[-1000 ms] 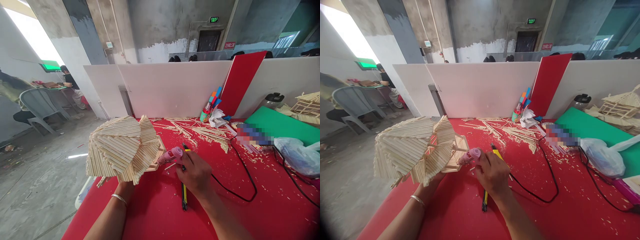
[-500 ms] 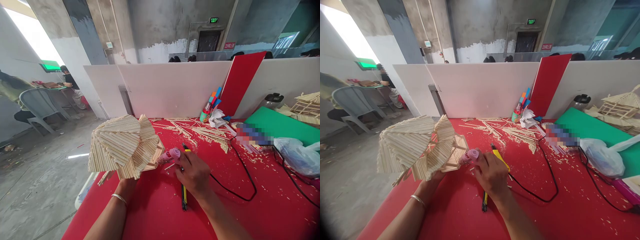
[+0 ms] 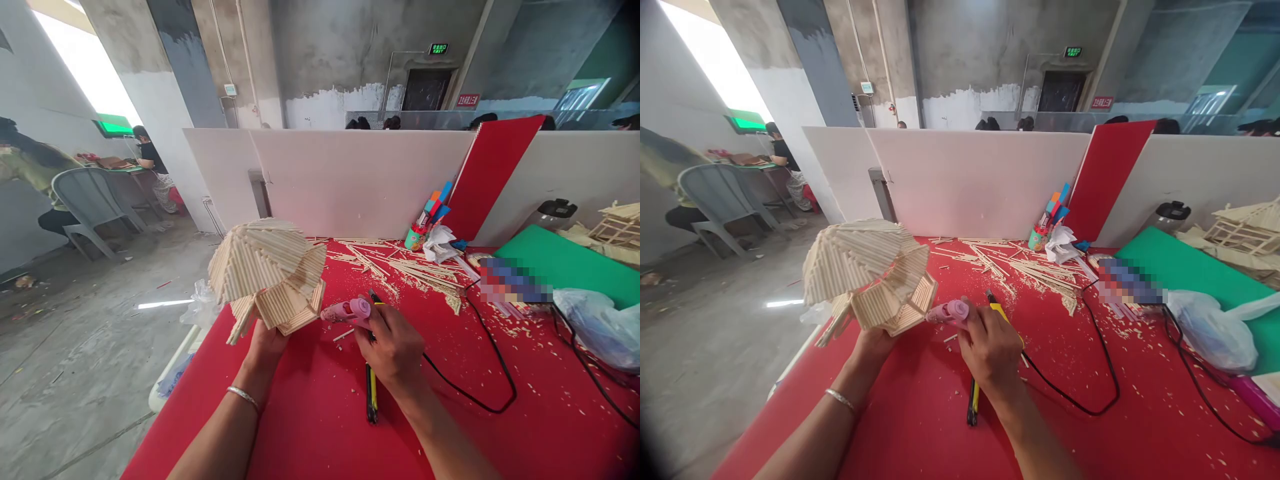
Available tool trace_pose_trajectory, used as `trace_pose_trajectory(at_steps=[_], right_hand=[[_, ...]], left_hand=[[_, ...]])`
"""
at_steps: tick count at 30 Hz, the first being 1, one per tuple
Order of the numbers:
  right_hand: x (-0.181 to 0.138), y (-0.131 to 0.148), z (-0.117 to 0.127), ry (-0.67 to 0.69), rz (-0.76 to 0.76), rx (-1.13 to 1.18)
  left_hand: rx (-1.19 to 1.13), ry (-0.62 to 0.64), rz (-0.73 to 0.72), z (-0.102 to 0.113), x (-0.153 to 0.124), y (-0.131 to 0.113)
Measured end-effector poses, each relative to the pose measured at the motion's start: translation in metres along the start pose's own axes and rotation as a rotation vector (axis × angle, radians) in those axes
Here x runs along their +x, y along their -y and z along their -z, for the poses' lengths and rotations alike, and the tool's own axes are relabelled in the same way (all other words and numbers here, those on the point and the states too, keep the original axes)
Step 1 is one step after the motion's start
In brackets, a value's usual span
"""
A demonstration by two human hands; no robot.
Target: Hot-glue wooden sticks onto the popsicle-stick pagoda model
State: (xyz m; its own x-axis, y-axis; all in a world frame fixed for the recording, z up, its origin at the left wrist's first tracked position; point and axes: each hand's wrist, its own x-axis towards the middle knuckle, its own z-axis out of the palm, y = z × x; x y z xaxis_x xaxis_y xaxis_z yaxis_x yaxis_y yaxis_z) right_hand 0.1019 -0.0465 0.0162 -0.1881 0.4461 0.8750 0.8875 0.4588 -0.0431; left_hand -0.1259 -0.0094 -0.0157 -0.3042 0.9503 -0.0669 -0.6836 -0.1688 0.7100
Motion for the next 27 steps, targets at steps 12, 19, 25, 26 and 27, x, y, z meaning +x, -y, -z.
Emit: trace_pose_trajectory(at_steps=[12, 19, 25, 26, 27], right_hand=[[-0.01, -0.006, -0.017, -0.019, 0.036, -0.06], [-0.01, -0.003, -0.017, 0.008, 0.046, -0.091], [-0.014, -0.002, -0.021, 0.058, 0.047, -0.065], [-0.015, -0.002, -0.021, 0.062, 0.051, -0.055], [-0.015, 0.0, -0.021, 0.069, 0.057, -0.047]], left_hand=[[-0.086, -0.137, 0.047, -0.021, -0.015, -0.003], [-0.103, -0.146, 0.053, -0.028, -0.025, -0.001], [-0.077, -0.114, 0.019, -0.029, -0.03, 0.002], [-0.074, -0.116, 0.0, -0.029, -0.03, 0.002], [-0.07, -0.12, -0.017, -0.03, -0.03, 0.003]])
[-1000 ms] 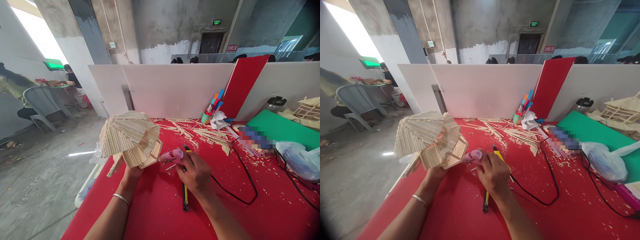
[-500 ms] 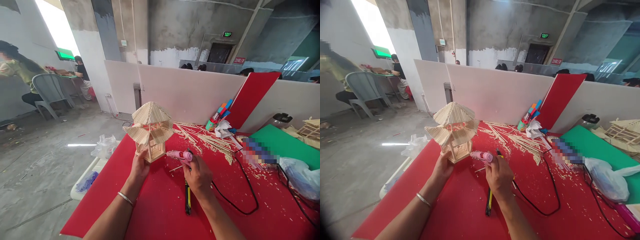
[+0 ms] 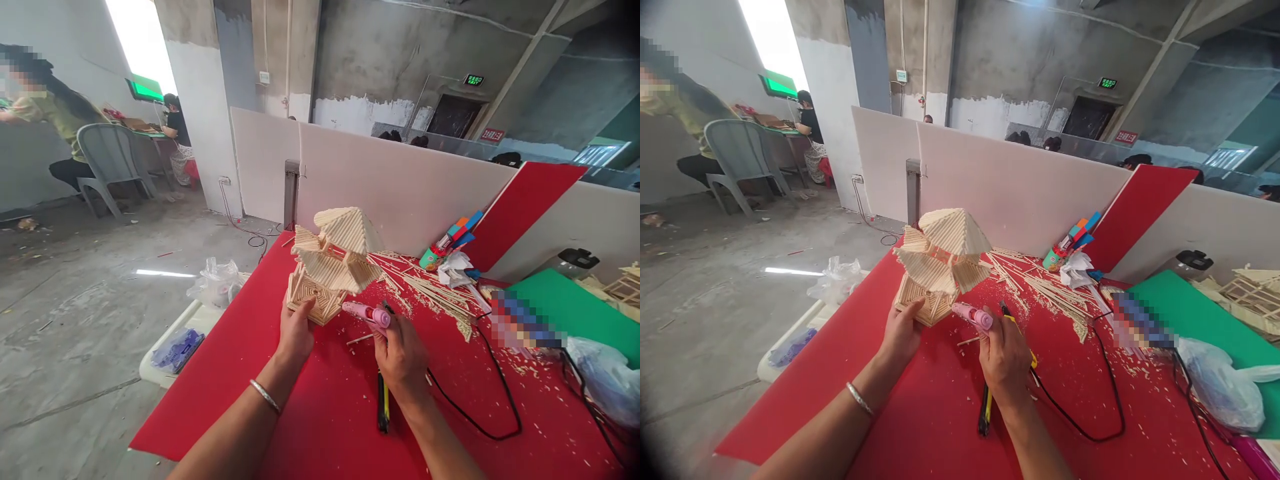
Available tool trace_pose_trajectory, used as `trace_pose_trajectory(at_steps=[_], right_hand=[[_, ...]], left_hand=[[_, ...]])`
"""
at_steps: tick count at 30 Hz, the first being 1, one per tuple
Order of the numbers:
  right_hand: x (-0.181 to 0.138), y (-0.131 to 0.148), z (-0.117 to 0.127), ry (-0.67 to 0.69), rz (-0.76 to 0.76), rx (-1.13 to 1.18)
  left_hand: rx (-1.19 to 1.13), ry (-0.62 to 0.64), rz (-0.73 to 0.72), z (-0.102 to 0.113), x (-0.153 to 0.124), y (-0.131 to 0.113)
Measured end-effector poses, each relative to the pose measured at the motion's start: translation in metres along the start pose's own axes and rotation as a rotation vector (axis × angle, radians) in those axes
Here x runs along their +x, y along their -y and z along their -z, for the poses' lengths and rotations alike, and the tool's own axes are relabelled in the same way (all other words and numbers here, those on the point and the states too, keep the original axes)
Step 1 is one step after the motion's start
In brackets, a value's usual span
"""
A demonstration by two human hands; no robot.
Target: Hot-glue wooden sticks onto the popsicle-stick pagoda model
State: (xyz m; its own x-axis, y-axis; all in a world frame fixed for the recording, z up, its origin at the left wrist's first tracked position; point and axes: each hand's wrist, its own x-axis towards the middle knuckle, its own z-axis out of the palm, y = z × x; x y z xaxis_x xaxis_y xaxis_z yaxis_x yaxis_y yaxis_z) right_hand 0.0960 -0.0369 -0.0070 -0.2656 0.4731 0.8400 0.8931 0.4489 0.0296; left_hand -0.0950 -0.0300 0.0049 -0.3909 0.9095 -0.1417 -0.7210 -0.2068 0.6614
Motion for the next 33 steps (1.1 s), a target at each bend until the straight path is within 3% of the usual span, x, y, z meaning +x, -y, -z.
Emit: trace_pose_trajectory(at_steps=[5, 8, 16, 22, 33], right_hand=[[0.003, 0.007, 0.002, -0.006, 0.028, 0.021], [0.004, 0.009, 0.001, -0.019, 0.036, 0.021], [0.003, 0.008, -0.001, 0.016, 0.056, -0.041], [0.001, 0.006, 0.001, 0.02, 0.066, -0.074], [0.0, 0.0, 0.001, 0.056, 0.073, 0.087]], left_hand=[[0.007, -0.031, -0.075, -0.002, -0.002, 0.002], [0.012, 0.015, -0.097, -0.004, -0.005, 0.003], [0.036, -0.021, -0.072, -0.004, -0.007, 0.008], [0.049, 0.021, -0.093, -0.003, -0.009, 0.011], [0.006, -0.083, -0.007, -0.003, -0.006, 0.005]])
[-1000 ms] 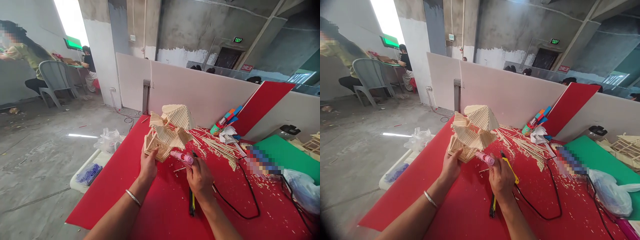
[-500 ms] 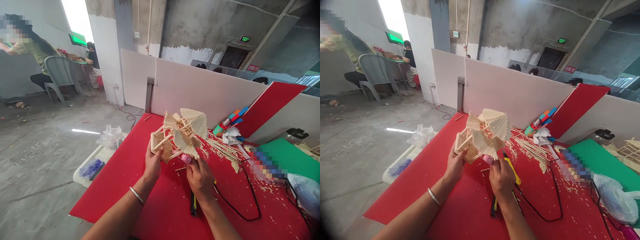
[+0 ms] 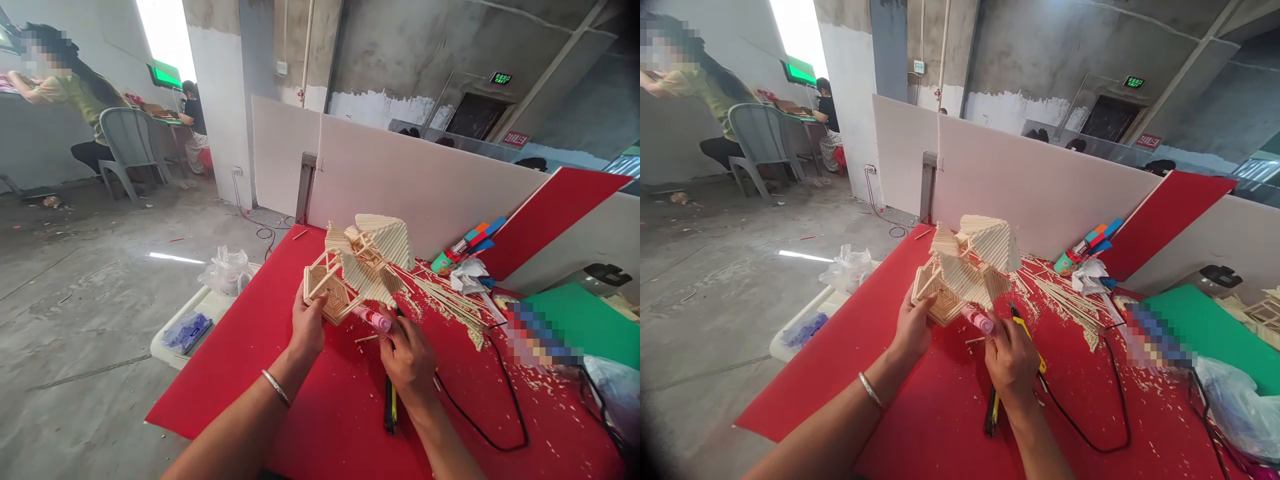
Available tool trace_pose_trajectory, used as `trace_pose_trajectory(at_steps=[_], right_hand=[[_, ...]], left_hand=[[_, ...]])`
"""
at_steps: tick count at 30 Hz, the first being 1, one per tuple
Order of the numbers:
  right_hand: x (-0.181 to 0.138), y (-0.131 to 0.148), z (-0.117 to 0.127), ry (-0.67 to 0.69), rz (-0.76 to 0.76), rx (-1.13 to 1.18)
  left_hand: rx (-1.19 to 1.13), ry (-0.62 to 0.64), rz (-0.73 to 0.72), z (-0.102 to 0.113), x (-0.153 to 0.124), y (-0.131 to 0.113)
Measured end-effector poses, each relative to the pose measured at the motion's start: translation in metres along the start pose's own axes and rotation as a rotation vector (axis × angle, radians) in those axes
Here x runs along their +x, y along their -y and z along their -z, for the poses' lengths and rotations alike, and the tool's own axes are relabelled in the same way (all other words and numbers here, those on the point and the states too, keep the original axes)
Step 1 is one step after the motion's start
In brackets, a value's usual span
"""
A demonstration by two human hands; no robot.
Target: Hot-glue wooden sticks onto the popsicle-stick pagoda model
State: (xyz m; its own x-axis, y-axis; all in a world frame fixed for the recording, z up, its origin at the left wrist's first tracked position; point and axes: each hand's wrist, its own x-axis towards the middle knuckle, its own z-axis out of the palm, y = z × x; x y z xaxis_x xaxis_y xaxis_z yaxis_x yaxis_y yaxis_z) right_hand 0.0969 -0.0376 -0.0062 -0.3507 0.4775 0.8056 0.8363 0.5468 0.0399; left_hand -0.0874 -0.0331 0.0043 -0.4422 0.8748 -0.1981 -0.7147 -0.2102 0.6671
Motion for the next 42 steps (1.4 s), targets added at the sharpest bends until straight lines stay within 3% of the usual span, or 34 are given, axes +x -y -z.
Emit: trace_pose_trajectory(at_steps=[7, 13, 23, 33, 42], right_hand=[[-0.002, -0.004, -0.001, -0.031, -0.01, 0.034], [-0.005, -0.012, -0.006, 0.001, -0.057, 0.087], [-0.012, -0.025, -0.014, 0.009, -0.221, 0.196], [-0.012, -0.028, -0.013, 0.005, -0.349, 0.29], [-0.007, -0.017, -0.01, -0.102, -0.207, 0.193]], left_hand=[[0.0, -0.114, 0.051, 0.001, 0.006, -0.003], [-0.032, -0.079, 0.046, 0.0, 0.01, -0.005], [-0.051, -0.149, 0.113, -0.004, 0.009, -0.013], [-0.135, -0.134, 0.198, -0.005, 0.011, -0.018], [-0.142, -0.143, 0.216, -0.007, 0.011, -0.019]])
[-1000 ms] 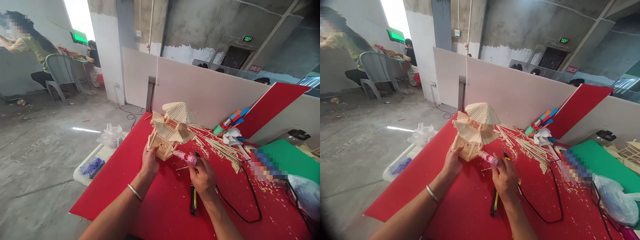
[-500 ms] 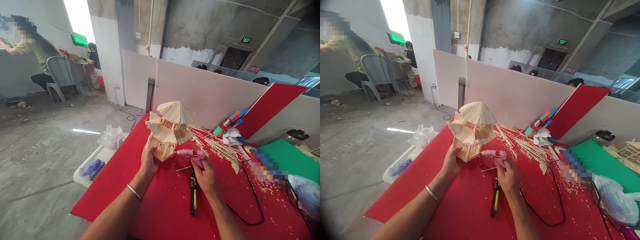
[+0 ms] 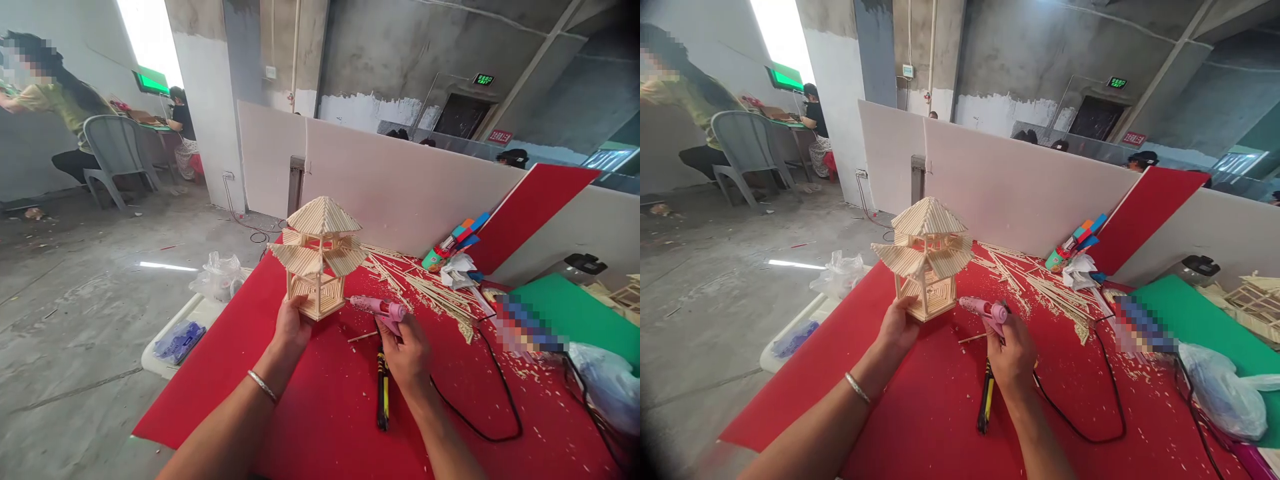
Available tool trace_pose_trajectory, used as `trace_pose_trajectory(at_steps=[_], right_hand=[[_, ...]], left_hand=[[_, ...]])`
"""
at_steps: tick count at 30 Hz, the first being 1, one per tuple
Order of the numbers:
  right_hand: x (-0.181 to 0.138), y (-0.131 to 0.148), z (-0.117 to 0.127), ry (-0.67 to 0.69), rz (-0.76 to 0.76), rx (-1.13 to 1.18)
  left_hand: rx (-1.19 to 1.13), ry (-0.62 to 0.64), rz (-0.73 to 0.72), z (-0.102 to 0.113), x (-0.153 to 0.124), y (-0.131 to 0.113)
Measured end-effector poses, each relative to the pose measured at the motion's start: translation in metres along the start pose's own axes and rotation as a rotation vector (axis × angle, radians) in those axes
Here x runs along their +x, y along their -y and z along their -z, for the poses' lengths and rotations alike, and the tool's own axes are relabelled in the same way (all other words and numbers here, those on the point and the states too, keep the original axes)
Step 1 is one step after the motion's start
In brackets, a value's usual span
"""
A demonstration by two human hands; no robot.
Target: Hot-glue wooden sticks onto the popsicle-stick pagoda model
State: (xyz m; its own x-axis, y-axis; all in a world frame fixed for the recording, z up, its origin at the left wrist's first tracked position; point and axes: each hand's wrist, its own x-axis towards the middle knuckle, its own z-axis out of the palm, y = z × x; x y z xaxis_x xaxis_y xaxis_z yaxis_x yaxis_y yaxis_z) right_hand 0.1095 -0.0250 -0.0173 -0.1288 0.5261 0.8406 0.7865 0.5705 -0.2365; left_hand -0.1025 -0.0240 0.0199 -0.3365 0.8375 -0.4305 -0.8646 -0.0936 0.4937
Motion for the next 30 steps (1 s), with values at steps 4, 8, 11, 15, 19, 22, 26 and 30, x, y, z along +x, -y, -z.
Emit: trace_pose_trajectory(at_steps=[4, 8, 11, 15, 19, 22, 26, 30], right_hand=[[0.002, 0.008, 0.003, 0.027, 0.083, -0.059], [0.002, 0.012, 0.006, 0.021, 0.16, -0.125], [0.003, 0.014, 0.007, 0.042, 0.187, -0.148], [0.004, 0.02, 0.011, 0.085, 0.197, -0.167], [0.004, 0.03, 0.014, 0.101, 0.234, -0.139], [0.004, 0.035, 0.015, 0.091, 0.253, -0.046], [0.003, 0.036, 0.014, 0.05, 0.198, 0.04], [0.001, 0.036, 0.01, 0.076, 0.075, 0.169]], left_hand=[[0.006, -0.01, 0.024, 0.002, 0.002, 0.001], [0.028, 0.033, 0.072, 0.003, 0.0, 0.002], [0.032, 0.042, 0.082, 0.003, 0.0, 0.002], [0.021, 0.027, 0.061, 0.004, 0.003, 0.003], [0.004, -0.001, -0.028, 0.007, 0.007, 0.002], [0.009, 0.032, -0.059, 0.008, 0.008, 0.001], [0.015, 0.015, -0.061, 0.007, 0.008, -0.001], [0.013, -0.031, -0.044, 0.005, 0.006, -0.003]])
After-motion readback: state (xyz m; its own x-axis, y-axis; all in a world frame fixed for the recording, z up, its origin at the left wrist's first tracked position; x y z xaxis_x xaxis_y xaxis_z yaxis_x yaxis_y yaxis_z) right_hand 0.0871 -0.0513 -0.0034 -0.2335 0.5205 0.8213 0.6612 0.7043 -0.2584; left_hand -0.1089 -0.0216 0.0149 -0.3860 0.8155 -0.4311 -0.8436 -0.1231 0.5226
